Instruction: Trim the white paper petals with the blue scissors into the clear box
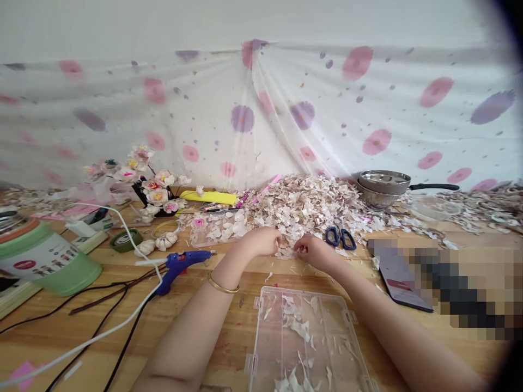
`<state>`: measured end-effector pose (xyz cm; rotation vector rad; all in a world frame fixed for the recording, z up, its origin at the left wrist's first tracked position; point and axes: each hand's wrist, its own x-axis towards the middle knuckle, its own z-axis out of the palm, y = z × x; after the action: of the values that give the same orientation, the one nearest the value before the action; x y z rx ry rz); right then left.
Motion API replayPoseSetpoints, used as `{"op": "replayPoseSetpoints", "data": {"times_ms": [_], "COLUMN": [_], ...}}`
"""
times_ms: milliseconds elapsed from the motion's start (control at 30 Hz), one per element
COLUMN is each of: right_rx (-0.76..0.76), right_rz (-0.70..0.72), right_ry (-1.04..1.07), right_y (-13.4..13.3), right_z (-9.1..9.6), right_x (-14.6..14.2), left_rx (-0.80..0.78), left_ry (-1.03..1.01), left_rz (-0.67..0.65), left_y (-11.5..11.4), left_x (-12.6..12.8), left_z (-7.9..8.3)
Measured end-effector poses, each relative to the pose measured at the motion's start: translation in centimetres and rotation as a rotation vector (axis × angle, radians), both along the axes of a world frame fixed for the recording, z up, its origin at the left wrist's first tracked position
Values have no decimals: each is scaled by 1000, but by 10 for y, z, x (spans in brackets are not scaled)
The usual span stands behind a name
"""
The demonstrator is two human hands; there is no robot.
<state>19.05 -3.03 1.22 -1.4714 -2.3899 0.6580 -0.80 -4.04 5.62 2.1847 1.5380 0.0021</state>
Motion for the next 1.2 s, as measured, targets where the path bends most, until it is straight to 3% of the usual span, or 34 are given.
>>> {"op": "replayPoseSetpoints", "data": {"times_ms": [167, 333, 833, 1200], "right_rx": [-14, -66, -213, -247], "right_rz": [-69, -72, -126, -102], "right_ry": [105, 220, 413, 477], "right_y": [1, -1, -12, -20], "right_z": [5, 13, 36, 49], "right_x": [2, 5, 8, 7], "left_rx": [58, 4, -77, 153], "left_ry": [-116, -253, -469, -390], "left_rz": [-16, -17, 50, 84], "left_y": [8, 13, 9, -15], "left_x": [9, 8, 6, 13], "left_z": [-20, -25, -12, 14]}}
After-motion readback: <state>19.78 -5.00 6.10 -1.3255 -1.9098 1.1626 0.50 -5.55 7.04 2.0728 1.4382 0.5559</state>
